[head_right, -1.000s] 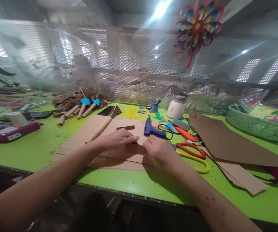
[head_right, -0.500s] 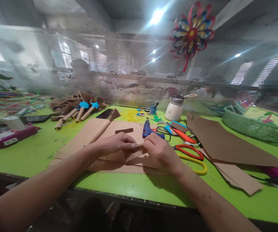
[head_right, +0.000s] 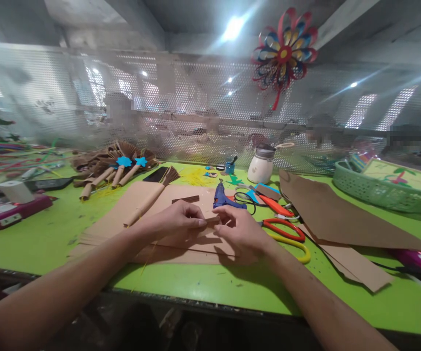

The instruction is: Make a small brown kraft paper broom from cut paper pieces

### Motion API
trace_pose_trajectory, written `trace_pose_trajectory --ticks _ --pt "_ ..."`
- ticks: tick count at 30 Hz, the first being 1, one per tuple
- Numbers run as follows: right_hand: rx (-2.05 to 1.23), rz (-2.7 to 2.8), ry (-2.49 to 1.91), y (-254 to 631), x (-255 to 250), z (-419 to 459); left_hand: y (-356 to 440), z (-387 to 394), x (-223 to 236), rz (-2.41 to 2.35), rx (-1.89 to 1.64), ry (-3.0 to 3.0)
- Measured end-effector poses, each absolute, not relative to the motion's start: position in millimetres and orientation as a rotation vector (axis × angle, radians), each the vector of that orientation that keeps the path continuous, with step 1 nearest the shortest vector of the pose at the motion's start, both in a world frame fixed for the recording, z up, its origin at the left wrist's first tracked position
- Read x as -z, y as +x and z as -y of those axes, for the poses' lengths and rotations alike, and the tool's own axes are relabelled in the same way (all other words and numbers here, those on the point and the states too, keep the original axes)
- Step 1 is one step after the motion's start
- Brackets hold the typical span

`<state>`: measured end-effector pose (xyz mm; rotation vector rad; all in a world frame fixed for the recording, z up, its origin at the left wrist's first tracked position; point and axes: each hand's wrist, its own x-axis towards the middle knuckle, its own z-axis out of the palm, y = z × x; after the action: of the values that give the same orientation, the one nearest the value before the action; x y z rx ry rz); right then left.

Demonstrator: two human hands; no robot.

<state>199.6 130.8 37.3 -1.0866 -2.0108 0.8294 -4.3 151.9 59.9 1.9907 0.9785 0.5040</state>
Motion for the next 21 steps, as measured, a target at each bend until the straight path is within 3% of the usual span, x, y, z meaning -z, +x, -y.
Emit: trace_pose_trajectory --ticks 6,21 --pt "-0.817 1.887 -1.224 194.2 -40.2 -127.6 1.9 -149.8 -56.5 -0.984 -0.661 2.194" --pt "-0.864 1.768 -1.093 197.7 -45.7 -126.7 2.0 -146.6 -59.0 -1.013 -0.803 2.434"
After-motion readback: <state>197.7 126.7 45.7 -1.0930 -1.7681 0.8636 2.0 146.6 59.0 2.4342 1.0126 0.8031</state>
